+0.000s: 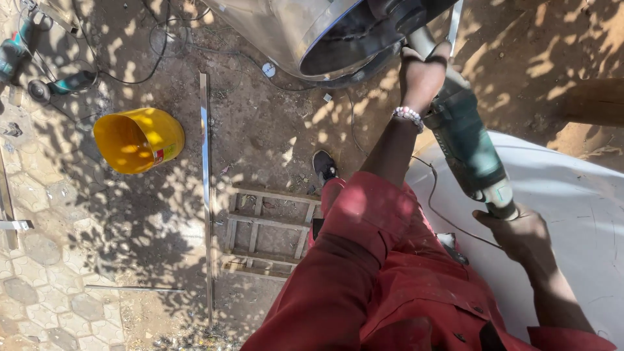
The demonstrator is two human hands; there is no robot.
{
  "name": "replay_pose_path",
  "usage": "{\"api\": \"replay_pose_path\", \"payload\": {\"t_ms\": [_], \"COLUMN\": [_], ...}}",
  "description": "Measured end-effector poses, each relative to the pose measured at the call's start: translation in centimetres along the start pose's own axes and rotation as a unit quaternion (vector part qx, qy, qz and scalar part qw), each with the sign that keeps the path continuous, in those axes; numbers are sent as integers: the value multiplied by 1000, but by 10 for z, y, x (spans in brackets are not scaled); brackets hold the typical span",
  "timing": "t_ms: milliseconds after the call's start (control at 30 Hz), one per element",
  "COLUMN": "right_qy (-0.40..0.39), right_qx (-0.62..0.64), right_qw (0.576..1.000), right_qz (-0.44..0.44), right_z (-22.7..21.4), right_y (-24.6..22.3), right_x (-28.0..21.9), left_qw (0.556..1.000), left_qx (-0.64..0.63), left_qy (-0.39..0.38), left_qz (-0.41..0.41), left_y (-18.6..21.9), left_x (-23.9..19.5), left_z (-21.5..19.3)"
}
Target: Polishing the exterior surface of a large stainless steel tank using a handheld power polisher.
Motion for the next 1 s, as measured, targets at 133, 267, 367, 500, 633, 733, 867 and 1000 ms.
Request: {"api": "replay_pose_path", "payload": {"t_ms": [133,267,367,500,633,733,867,1000], "right_qy": [39,7,46,72,23,75,56,82], "right_qx": [-66,-243,-234,-214,-157,-141,-71,-84], "right_qw": [997,970,971,974,986,982,983,979], "right_qz": [-19,5,10,-20,-50,-101,-158,-165], "right_z": [-52,-86,-123,-139,-141,-157,-176,-188], "right_y": [-16,-36,-13,-45,-64,-37,0,20], "right_x": [7,28,80,50,24,53,89,106], "left_qw": [986,991,978,991,987,989,990,990], "left_qx": [-168,-120,-200,-118,-127,-98,-108,-128], "left_qy": [11,58,43,56,81,80,76,50], "left_qz": [19,-15,46,22,63,79,51,5], "left_y": [-4,-13,-4,15,5,21,23,29], "left_x": [-2,-10,12,8,27,36,27,-12], "left_z": [16,10,34,36,41,43,49,43]}}
Point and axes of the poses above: each hand's wrist, its own x-axis towards the middle knuckle, its own z-axis out of the palm, y = z × x, the point moved 7 cm from there along x, towards the middle knuckle, and after that the axes turned 12 degrees about -y, right-handed, at the moved point
